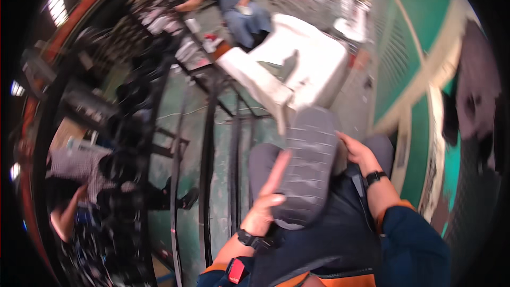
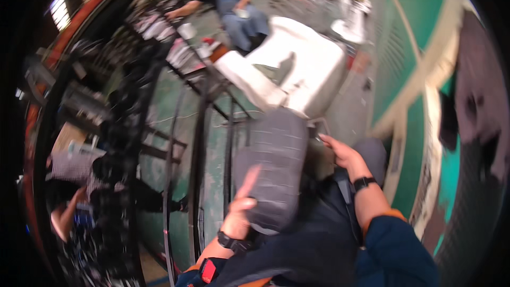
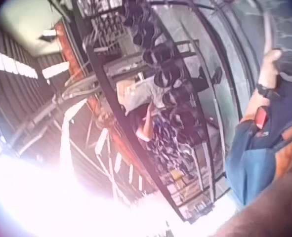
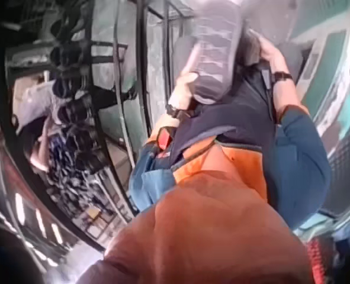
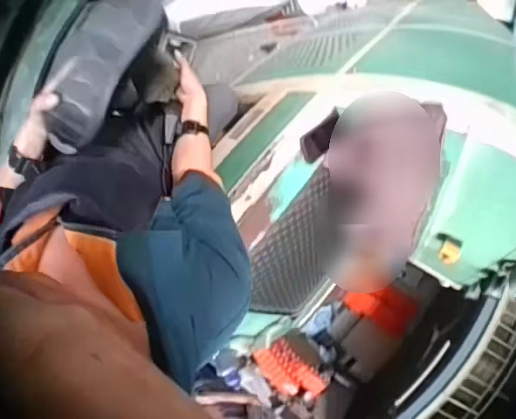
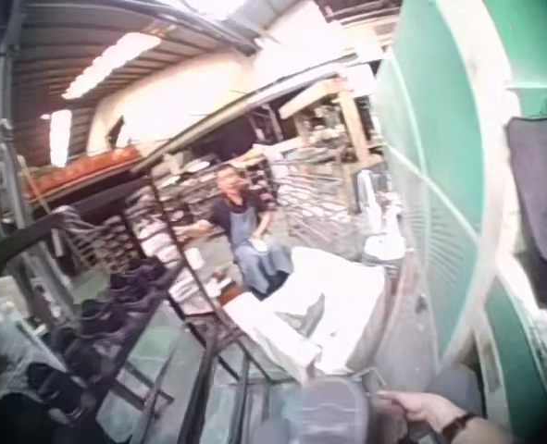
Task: Manually fitting shoe uppers onto lasts and placing finished units onto a transport rack.
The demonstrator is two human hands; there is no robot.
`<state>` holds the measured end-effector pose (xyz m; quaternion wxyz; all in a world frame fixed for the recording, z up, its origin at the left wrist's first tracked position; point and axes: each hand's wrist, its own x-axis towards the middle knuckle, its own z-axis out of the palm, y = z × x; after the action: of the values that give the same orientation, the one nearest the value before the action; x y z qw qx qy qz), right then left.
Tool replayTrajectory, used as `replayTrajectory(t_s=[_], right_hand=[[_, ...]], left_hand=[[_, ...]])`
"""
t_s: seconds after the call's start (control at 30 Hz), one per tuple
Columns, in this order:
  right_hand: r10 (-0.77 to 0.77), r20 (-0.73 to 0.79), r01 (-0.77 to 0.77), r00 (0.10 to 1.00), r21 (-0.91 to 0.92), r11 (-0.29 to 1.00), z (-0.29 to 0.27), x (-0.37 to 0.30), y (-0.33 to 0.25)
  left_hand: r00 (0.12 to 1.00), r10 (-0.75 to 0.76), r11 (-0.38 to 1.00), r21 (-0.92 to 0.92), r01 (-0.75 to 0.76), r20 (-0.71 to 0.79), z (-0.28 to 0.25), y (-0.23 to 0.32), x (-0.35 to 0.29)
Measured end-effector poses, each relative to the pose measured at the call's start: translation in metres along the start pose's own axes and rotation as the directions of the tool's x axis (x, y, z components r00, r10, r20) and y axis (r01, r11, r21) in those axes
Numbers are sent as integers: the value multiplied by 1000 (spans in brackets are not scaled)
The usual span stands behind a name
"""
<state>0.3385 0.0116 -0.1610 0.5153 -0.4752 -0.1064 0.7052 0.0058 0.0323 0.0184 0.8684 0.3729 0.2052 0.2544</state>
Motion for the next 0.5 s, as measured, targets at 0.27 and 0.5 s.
replayTrajectory(t_s=[0.27,0.5], right_hand=[[-204,567,165,798,120,979,87,-44,-27],[-473,50,389,880,498,775,168,40,-120]], left_hand=[[875,483,874,-34,-484,-35,-17,38,7],[866,365,920,-9,-392,-343,-52,-3,-48]])
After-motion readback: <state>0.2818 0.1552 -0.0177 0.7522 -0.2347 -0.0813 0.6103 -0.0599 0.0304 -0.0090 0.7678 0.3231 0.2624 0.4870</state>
